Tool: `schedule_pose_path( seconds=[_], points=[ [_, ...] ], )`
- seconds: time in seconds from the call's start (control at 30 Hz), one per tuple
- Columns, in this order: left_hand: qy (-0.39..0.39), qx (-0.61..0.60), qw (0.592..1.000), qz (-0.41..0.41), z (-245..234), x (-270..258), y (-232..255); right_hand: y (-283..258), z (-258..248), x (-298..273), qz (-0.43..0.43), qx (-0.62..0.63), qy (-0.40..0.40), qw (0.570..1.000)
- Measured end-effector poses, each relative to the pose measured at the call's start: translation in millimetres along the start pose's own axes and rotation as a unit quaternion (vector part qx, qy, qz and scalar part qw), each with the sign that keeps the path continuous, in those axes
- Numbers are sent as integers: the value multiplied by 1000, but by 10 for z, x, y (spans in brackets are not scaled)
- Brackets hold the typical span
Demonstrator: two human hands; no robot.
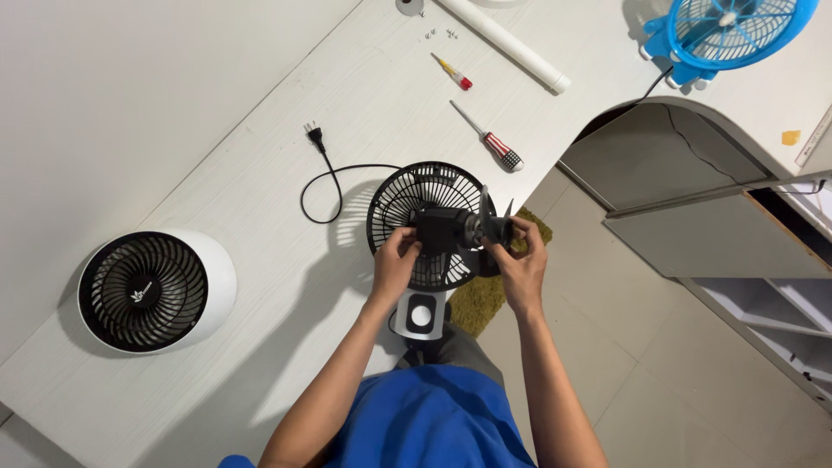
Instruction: The person disassembles a small electric fan by removing the front grille and fan blades using a screwdriver, then reassembles the components. The person places the removed parts on the table and later reattaches them to the fan base.
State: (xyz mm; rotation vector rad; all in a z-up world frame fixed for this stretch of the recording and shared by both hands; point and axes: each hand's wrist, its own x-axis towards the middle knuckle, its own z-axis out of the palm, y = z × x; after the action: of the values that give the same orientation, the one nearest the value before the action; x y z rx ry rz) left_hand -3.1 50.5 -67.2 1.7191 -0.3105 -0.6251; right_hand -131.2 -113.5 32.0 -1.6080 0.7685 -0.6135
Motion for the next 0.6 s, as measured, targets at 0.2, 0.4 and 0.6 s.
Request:
schedule_pose_path(
  seconds=[0.2,0.4,0.6],
  points=[
    [59,38,997,29,-89,138,3,14,19,8,6,-5,-7,1000],
    [32,-41,998,20,-173,361,171,-12,1,26,20,34,-25,999],
    [-80,41,996,24,-268,497,360,10,-43,49,10,28,-38,999]
  ],
)
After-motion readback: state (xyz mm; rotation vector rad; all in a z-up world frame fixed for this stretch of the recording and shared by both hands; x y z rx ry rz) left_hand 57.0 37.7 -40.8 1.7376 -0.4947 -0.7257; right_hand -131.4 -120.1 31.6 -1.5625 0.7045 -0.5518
